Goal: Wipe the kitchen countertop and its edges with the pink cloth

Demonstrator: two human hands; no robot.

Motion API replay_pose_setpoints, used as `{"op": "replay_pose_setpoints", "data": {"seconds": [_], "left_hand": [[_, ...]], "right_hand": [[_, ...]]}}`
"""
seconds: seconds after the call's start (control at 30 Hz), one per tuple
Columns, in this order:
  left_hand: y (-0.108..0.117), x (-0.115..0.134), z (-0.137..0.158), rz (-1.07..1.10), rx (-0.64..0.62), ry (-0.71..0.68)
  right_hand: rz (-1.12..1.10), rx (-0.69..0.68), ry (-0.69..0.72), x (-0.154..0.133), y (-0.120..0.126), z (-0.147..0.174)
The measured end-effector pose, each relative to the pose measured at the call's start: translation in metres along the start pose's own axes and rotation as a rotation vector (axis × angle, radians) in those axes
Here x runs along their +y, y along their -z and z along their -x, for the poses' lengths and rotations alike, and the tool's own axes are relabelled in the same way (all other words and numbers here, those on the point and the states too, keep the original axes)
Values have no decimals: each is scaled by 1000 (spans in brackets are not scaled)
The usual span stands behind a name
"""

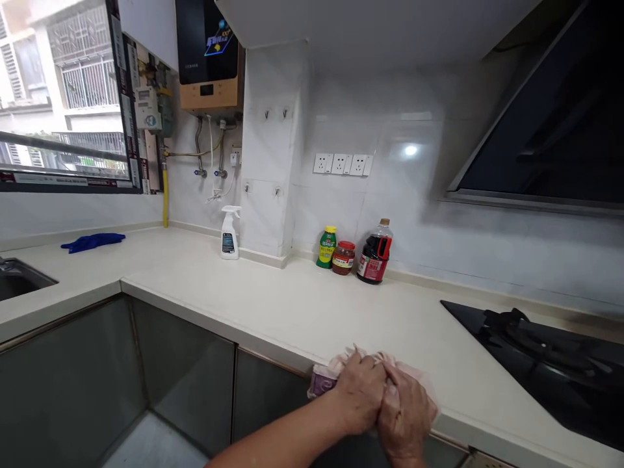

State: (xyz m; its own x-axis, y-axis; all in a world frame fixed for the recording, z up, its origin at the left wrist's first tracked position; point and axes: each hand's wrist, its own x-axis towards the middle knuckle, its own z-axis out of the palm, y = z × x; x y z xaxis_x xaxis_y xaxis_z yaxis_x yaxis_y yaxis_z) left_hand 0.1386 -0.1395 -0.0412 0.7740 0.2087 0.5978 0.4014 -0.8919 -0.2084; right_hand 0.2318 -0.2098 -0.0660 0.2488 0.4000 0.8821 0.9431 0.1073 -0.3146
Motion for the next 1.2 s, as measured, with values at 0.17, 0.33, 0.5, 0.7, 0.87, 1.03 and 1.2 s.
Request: {"op": "replay_pose_setpoints", "data": {"seconds": [0.17, 0.33, 0.5, 0.7, 0.87, 1.03, 1.2], "left_hand": [[21, -45, 40, 18, -43, 98], [47, -97, 88, -46, 6, 141], [70, -154, 132, -146, 177, 102], [109, -229, 189, -244, 188, 249], [133, -276, 230, -201, 152, 417], [135, -275, 227, -248, 214, 684], [119, -236, 199, -324, 343, 797]], "right_hand": [[-19, -76, 58, -53, -31, -2], [-101, -213, 198, -101, -60, -6], [-250, -455, 384, -114, -67, -29], [-101, -500, 259, -1, -60, -48], [67, -742, 154, 98, -50, -52], [158, -880, 54, 104, -53, -51], [152, -847, 93, 108, -62, -48]]}}
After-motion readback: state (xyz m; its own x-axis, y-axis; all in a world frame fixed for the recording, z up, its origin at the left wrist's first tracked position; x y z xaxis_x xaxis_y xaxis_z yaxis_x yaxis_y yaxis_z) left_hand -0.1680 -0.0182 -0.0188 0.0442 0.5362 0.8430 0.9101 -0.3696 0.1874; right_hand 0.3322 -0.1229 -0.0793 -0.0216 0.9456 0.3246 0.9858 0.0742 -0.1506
